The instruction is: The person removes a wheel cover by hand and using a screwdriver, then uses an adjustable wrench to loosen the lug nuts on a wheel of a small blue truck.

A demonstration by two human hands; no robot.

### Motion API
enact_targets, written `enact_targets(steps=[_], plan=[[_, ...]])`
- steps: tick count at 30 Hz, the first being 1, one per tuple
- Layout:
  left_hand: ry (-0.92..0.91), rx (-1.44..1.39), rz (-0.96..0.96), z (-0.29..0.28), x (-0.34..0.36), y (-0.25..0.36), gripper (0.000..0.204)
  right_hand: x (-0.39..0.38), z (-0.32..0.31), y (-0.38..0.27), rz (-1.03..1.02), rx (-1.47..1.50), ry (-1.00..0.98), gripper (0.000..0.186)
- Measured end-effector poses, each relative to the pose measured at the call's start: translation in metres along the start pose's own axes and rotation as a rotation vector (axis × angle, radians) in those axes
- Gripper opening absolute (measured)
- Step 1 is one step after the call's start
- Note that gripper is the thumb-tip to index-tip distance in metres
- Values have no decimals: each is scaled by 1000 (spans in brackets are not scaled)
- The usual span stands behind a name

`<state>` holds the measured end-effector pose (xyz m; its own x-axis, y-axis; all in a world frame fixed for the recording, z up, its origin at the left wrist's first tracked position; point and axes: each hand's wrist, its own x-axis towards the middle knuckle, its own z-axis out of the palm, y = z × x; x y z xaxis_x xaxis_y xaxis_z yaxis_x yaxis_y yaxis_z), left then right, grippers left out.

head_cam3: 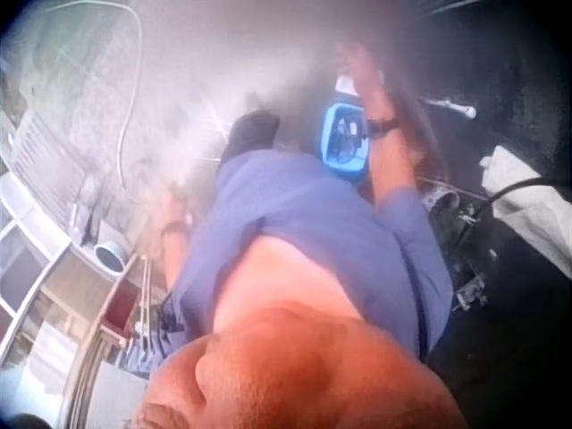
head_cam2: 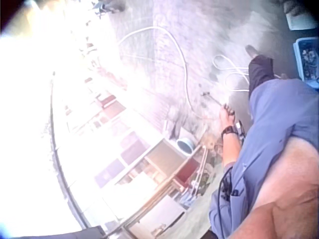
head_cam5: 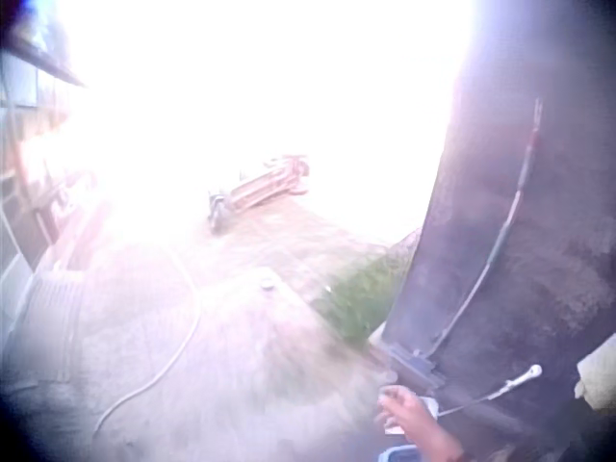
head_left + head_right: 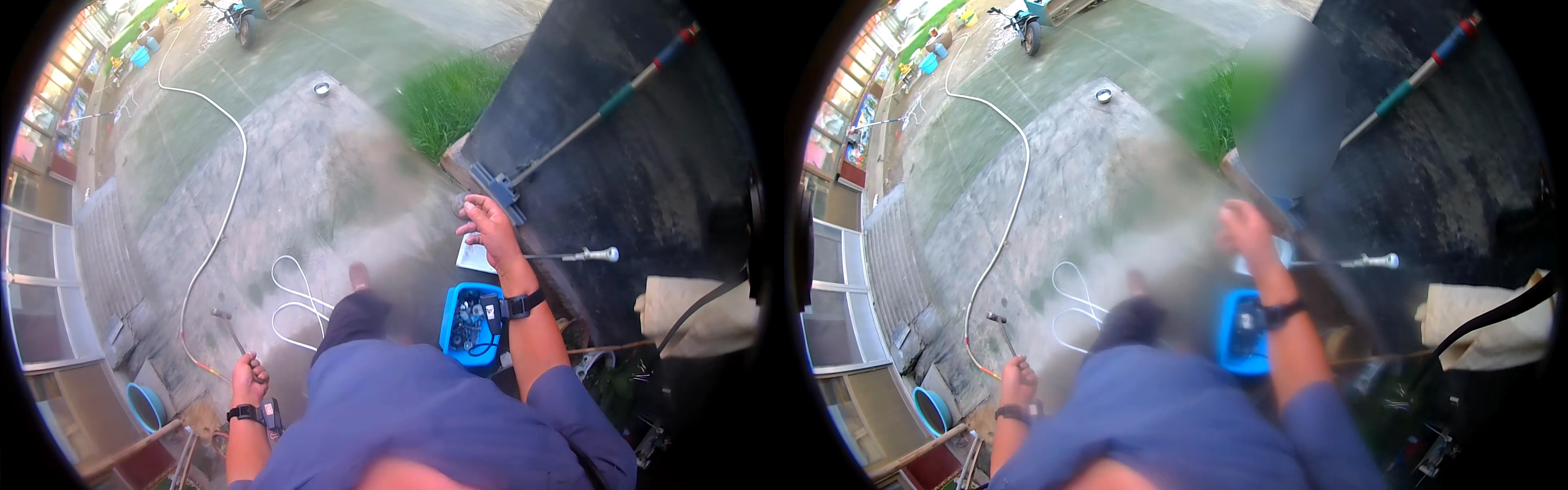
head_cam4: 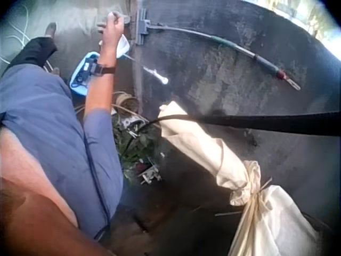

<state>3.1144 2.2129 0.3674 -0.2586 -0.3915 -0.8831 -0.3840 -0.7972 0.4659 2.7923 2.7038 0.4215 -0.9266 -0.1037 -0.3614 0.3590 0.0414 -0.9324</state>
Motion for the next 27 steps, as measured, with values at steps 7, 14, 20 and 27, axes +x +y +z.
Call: enact_targets(steps=[7,14,20,27], plan=[[-195,-14,-23,189,105,115,12,163,24,-90,-133,63,110,49],[-236,41,46,378,161,224,13,343,5,-122,-16,69,177,61],[-152,-28,82,500,279,310,13,552,-35,-106,-8,25,254,64],[4,-71,-8,625,342,410,18,764,26,-188,11,-64,175,66]])
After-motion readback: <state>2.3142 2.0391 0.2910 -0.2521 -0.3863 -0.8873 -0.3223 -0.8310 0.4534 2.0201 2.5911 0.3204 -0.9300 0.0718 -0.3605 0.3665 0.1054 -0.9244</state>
